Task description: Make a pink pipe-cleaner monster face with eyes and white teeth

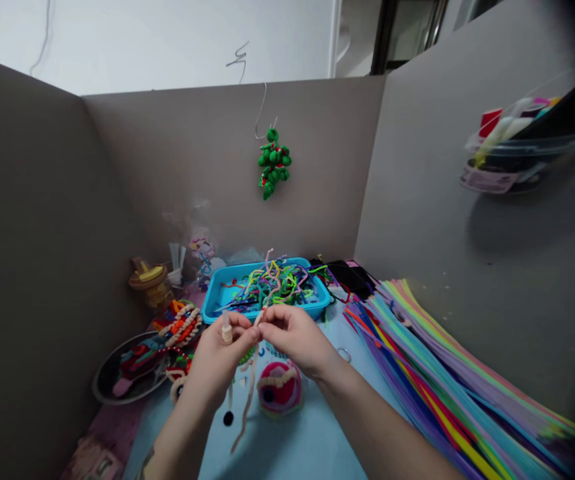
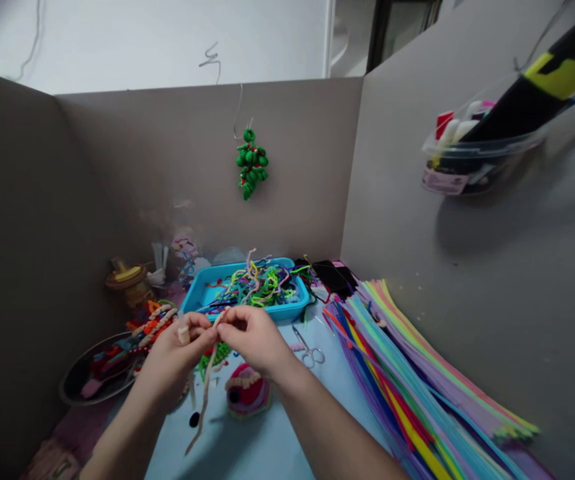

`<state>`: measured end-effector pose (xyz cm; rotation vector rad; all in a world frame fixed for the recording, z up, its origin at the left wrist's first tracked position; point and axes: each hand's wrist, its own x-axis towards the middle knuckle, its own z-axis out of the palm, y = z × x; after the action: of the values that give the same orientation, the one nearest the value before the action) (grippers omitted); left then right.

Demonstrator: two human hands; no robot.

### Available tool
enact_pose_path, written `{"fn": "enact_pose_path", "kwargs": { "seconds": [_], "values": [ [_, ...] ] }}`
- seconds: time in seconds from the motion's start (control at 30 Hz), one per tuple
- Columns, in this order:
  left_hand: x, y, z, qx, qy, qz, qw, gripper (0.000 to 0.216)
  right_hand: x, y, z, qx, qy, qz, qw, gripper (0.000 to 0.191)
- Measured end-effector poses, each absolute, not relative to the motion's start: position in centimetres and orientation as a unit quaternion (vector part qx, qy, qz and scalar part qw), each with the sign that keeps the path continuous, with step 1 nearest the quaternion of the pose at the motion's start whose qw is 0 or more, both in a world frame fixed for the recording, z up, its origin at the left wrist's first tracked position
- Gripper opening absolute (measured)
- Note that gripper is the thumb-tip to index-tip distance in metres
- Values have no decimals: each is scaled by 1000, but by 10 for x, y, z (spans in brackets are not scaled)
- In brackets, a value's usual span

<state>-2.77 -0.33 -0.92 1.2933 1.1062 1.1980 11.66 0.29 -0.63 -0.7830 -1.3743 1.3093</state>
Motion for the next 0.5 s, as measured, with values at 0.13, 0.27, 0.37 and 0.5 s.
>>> {"fn": "enact_pose_path", "kwargs": {
  "seconds": [0.13,0.27,0.37,0.5],
  "values": [
    [-29,-3,-11,551,444,481,517,32,116,2,-11,-408,-656,406,489,11],
    [-30,-1,-14,558,415,481,534,30,119,-2,-12,-435,-741,216,464,13],
    [-31,2,-16,553,401,475,555,30,121,-3,-11,-429,-769,167,443,12],
    [-33,4,-18,550,398,469,565,30,121,0,-15,-427,-779,150,434,13]
  ]
}}
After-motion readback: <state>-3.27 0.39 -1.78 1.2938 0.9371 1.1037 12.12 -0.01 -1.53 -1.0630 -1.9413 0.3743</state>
